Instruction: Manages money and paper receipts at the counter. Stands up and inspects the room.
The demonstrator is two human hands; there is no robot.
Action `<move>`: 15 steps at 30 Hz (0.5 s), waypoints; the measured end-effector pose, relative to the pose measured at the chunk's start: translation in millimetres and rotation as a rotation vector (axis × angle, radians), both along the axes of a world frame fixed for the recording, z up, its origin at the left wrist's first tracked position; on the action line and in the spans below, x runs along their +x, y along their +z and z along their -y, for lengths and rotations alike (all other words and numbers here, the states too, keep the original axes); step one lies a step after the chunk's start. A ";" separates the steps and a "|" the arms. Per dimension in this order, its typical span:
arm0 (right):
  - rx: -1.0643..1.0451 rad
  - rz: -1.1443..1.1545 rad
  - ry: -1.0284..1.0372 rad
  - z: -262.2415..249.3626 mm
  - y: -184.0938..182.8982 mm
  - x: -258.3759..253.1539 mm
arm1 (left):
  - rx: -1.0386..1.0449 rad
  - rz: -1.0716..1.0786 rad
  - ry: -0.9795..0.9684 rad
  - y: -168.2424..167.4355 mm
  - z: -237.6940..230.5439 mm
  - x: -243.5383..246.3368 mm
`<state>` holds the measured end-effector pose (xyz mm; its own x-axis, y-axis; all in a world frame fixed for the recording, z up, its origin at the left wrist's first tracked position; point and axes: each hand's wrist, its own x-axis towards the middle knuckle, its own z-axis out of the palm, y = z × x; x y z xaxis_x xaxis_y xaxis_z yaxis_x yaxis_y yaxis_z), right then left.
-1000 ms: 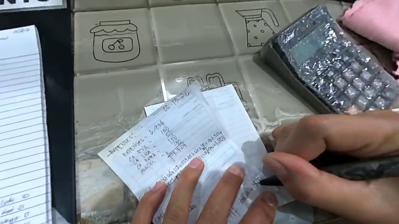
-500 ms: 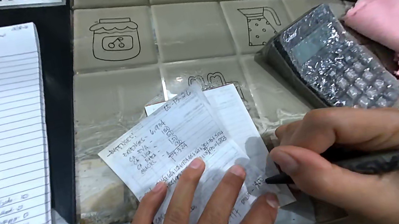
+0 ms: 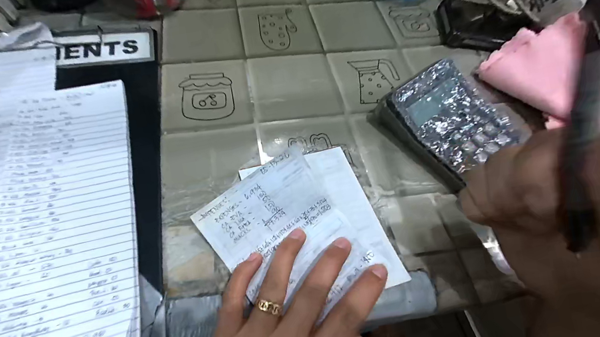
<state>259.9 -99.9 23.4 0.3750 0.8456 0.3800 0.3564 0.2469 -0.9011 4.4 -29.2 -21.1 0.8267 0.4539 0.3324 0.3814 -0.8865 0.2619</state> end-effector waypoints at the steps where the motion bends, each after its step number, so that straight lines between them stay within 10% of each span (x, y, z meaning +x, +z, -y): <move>1: -0.106 0.142 -0.028 8.5 6.4 0.8 | -0.004 0.025 -0.004 -1.2 -1.2 -0.4; 7: -0.654 0.836 -0.262 34.7 20.3 -1.4 | 0.047 0.134 0.017 -9.3 -5.5 0.4; 15: -0.692 0.941 -0.309 29.6 7.8 -0.9 | -0.050 0.151 -0.006 -1.0 -10.6 -5.1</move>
<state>258.9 -129.5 31.2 0.4174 0.9014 0.1155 0.9029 -0.3969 -0.1652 -0.7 -18.7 -22.0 0.7717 0.4680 0.4306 0.3288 -0.8732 0.3598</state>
